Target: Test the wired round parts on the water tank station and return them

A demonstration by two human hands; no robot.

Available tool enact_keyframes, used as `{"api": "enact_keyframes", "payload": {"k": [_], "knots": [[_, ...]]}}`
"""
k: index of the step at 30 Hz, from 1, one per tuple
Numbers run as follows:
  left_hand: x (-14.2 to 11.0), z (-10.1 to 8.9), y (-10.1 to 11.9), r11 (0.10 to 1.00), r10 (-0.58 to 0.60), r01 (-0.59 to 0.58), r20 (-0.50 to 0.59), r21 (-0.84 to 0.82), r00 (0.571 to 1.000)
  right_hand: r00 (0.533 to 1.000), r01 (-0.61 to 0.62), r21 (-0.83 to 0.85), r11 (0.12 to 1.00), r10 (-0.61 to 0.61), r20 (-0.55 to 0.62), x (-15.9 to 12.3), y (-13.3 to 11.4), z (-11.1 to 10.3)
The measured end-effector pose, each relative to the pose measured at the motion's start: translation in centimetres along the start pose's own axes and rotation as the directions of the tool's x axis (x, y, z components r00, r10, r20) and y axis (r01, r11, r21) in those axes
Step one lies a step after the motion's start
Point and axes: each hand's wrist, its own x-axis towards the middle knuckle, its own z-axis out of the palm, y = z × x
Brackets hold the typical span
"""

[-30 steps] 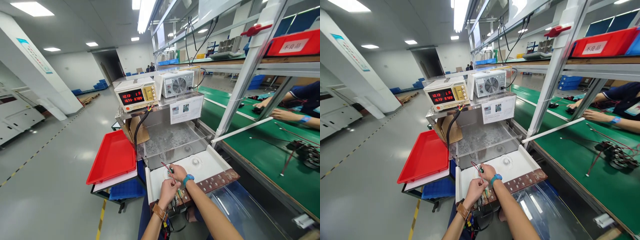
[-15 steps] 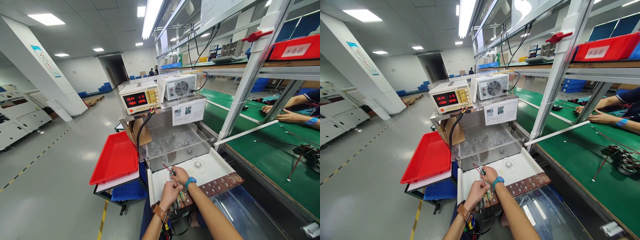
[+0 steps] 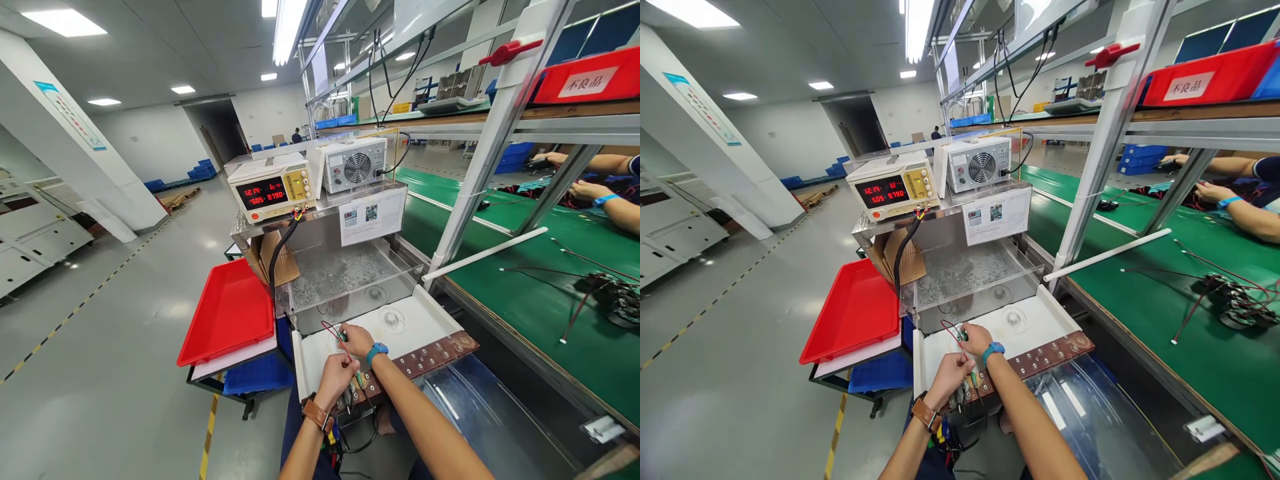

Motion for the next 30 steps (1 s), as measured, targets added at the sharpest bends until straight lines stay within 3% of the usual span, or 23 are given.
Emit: {"api": "enact_keyframes", "payload": {"k": [30], "knots": [[-0.2, -0.1, 1.0, 0.989, -0.054, 0.064, 0.075, -0.132, 0.996, 0.999, -0.019, -0.019, 1.0, 0.02, 0.04, -0.5, -0.5, -1.1]]}}
